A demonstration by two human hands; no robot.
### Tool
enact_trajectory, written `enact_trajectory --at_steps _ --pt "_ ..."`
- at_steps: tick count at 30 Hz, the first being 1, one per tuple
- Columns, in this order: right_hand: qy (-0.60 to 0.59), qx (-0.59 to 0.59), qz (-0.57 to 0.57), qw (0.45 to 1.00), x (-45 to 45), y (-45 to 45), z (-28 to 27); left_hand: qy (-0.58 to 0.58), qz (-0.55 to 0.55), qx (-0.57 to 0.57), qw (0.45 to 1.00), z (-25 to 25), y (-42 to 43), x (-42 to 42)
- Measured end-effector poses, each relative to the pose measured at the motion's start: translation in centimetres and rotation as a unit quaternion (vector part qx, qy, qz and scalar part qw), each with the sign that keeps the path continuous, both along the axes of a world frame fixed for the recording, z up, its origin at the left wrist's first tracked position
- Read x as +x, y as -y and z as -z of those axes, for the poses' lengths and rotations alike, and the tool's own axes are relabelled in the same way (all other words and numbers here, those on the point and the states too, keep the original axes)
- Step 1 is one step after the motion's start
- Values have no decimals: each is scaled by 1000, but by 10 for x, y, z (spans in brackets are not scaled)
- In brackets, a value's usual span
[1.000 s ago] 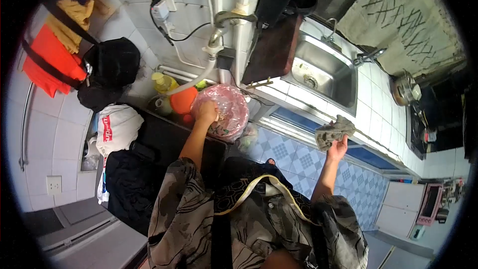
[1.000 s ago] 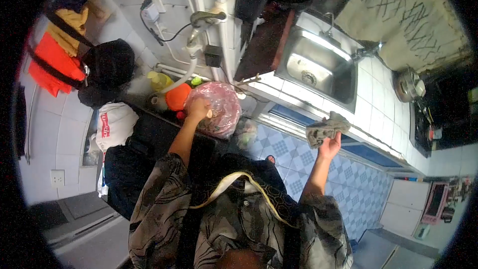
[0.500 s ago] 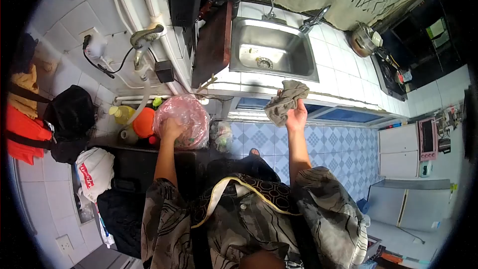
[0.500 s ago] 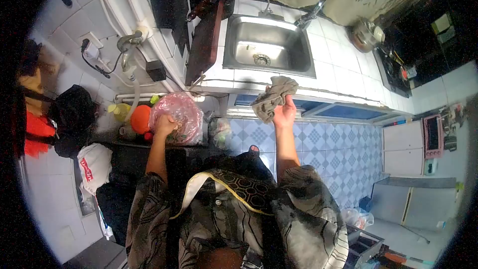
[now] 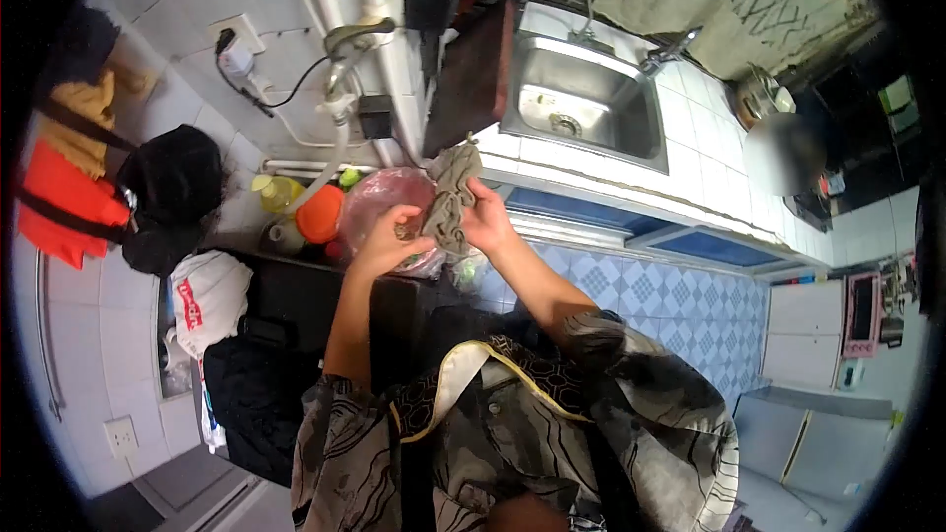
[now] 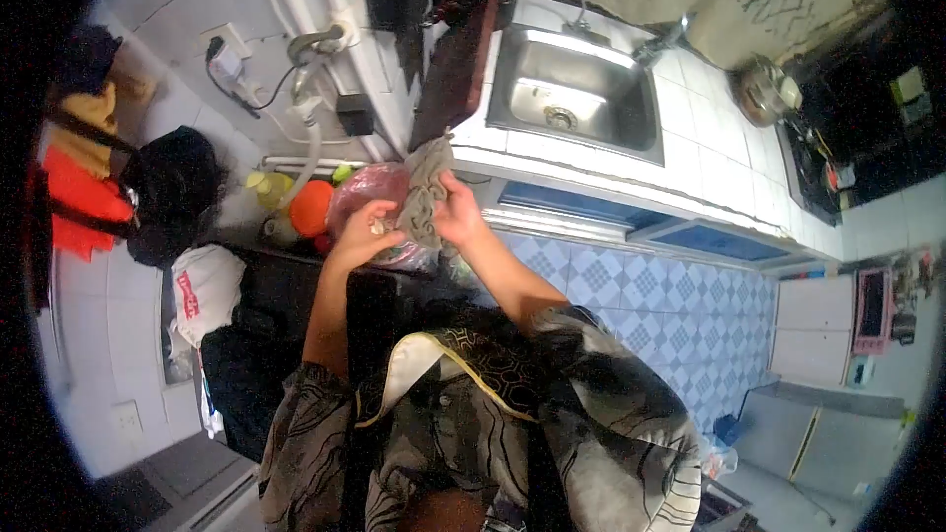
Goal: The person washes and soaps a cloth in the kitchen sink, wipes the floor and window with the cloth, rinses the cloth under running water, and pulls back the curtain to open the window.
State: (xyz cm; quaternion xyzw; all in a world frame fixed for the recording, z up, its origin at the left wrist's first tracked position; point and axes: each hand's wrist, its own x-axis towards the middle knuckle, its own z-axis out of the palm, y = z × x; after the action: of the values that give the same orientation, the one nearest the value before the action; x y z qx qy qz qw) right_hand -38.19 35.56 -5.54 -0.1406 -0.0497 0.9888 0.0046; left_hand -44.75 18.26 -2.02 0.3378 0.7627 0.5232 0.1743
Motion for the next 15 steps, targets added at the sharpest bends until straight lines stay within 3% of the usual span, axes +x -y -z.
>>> enact_trajectory --at_steps 2,4,8,10,12,13,14,15 --pt "26 1 -12 1000 -24 15 -2 -28 -24 28 999 -7 8 2" --pt "-5 -16 -76 997 -38 28 -3 -195 -94 -63 974 -9 14 -7" --pt "62 83 -112 988 -46 47 -4 -181 -160 -6 970 -34 20 -17" --pt "82 116 -122 982 -55 50 22 -147 -173 22 974 -49 19 -22" --pt "81 188 -147 968 -55 51 26 -47 -173 36 983 -63 18 -29" --pt "82 187 -157 966 -55 51 25 -123 -193 30 973 -70 18 -32" --pt "79 188 -159 966 -56 51 23 -125 -195 31 972 -77 18 -35" --pt "96 260 -156 948 -56 51 20 -150 -211 42 965 -86 17 -36"
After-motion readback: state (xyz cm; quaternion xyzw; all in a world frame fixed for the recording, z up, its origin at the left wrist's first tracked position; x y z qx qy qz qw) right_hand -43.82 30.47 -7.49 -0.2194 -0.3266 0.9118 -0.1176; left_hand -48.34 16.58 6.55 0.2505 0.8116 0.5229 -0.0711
